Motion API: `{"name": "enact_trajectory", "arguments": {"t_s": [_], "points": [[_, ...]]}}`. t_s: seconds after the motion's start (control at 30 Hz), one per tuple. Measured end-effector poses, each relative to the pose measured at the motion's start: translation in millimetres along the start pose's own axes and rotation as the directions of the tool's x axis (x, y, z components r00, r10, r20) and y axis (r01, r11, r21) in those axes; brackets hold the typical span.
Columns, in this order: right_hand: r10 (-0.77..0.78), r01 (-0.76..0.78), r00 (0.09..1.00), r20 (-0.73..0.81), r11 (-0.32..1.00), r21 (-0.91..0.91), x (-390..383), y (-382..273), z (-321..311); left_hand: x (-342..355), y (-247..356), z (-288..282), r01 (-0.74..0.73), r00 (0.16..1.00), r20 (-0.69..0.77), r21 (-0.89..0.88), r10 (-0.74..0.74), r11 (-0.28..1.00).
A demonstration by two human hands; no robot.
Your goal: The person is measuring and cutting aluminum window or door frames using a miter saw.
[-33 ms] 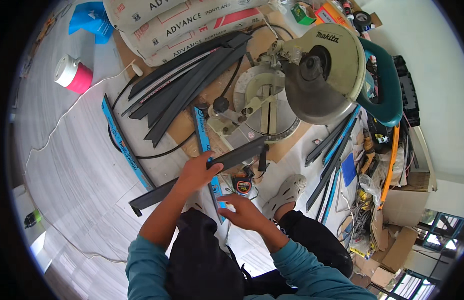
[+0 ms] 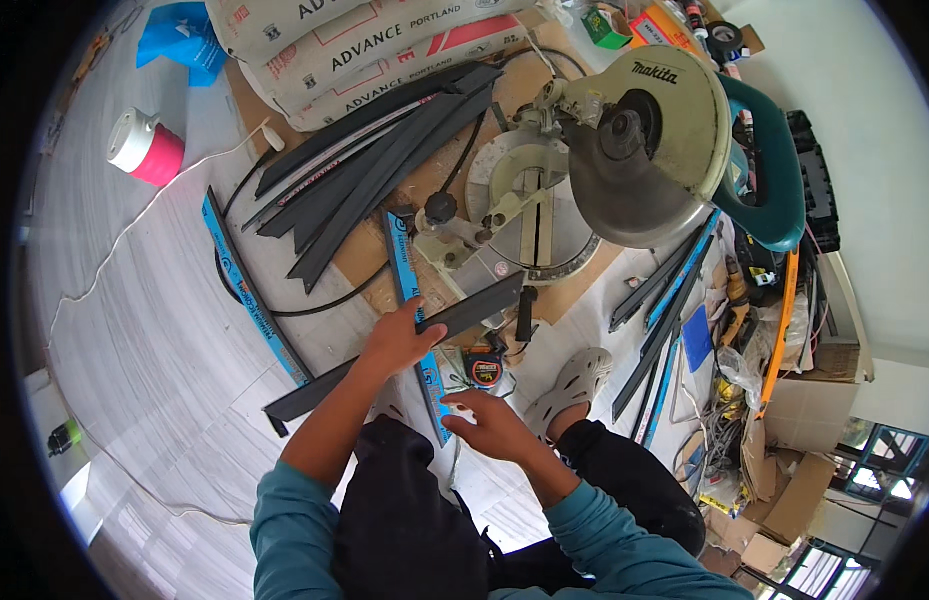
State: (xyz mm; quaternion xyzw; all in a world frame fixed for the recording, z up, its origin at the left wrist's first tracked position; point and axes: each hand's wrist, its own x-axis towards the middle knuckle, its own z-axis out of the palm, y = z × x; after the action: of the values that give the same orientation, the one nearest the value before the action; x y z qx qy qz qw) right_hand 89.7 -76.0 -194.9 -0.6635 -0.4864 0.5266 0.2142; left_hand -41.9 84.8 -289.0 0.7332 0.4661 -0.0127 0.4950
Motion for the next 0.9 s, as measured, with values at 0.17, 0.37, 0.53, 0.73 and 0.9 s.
{"name": "enact_trajectory", "arguments": {"t_s": [0.17, 0.37, 0.53, 0.73, 0.9], "points": [[0.251, -0.241, 0.967, -0.041, 0.956, 0.165, -25, 20, 0, 65, -8, 48, 0.091, 0.992, -0.075, -0.072, -0.096, 0.993], [0.194, -0.184, 0.975, -0.109, 0.979, 0.092, -41, 33, -18, 77, 12, 34, 0.053, 0.999, 0.0, -0.127, -0.053, 0.991], [0.186, -0.172, 0.971, -0.153, 0.979, 0.106, -48, 35, -30, 79, -31, 50, 0.105, 0.993, -0.061, 0.109, -0.099, 0.988], [-0.015, 0.02, 0.867, -0.498, 1.0, 0.005, -51, 7, -94, 90, 28, 47, 0.174, 0.973, -0.16, 0.046, -0.165, 0.984], [-0.612, 0.339, 0.2, -0.765, 0.776, -0.532, -74, -96, -244, 102, 36, 43, 0.169, 0.96, -0.228, 0.009, -0.162, 0.986]]}}
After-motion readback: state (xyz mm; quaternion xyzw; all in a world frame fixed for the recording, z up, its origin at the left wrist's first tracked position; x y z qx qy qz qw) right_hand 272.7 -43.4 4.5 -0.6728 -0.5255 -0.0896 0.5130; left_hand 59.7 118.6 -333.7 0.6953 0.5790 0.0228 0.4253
